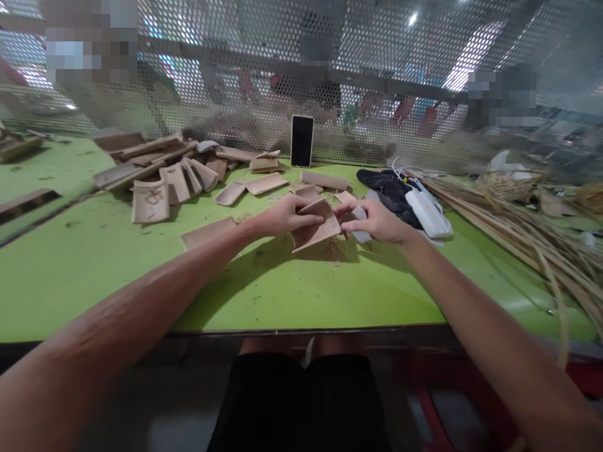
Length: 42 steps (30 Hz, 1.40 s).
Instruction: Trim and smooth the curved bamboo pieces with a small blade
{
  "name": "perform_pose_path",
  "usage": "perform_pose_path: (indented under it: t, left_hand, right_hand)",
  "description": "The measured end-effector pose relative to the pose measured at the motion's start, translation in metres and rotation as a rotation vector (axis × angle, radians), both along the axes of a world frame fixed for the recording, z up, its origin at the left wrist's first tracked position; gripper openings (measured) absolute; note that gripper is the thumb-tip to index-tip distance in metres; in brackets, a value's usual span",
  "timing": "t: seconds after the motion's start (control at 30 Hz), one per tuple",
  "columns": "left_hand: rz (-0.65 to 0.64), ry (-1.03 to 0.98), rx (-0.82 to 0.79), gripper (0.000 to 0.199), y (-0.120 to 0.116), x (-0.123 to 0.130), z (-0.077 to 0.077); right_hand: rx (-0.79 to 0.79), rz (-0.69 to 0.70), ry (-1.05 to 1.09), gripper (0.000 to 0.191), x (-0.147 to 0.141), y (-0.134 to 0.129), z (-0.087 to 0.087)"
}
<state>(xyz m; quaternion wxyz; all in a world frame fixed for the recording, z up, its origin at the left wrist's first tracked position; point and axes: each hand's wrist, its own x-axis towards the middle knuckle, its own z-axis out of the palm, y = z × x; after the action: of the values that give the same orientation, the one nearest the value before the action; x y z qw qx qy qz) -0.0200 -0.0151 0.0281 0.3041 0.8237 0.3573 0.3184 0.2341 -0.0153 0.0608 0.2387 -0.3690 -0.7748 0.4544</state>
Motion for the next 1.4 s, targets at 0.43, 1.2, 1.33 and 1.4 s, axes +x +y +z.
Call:
perform_pose_path:
  t: [0.43,1.2,1.33,1.4]
  left_hand:
    - [0.362,-0.213,0.131,0.022,-0.004,0.020,-0.013]
    - [0.556,-0.220,0.136,0.031,-0.020,0.041,-0.011]
    - [0.568,-0.158,0.138,0.026,-0.014,0.042,-0.010]
    - [0.577,-0.136,0.126,0.026,-0.011,0.041,-0.008]
  right_hand:
    - [0.165,-0.352,0.134,0.060,-0.004,0.010,-0.029]
    - [1.188,-0.389,-0.755,0.052,-0.067,0.005,-0.023]
    - [1.153,-0.345,-0.745,0.046,-0.065,0.007,-0.023]
    - [1.133,-0.338,-0.719,0.044,-0.066,0.009,-0.023]
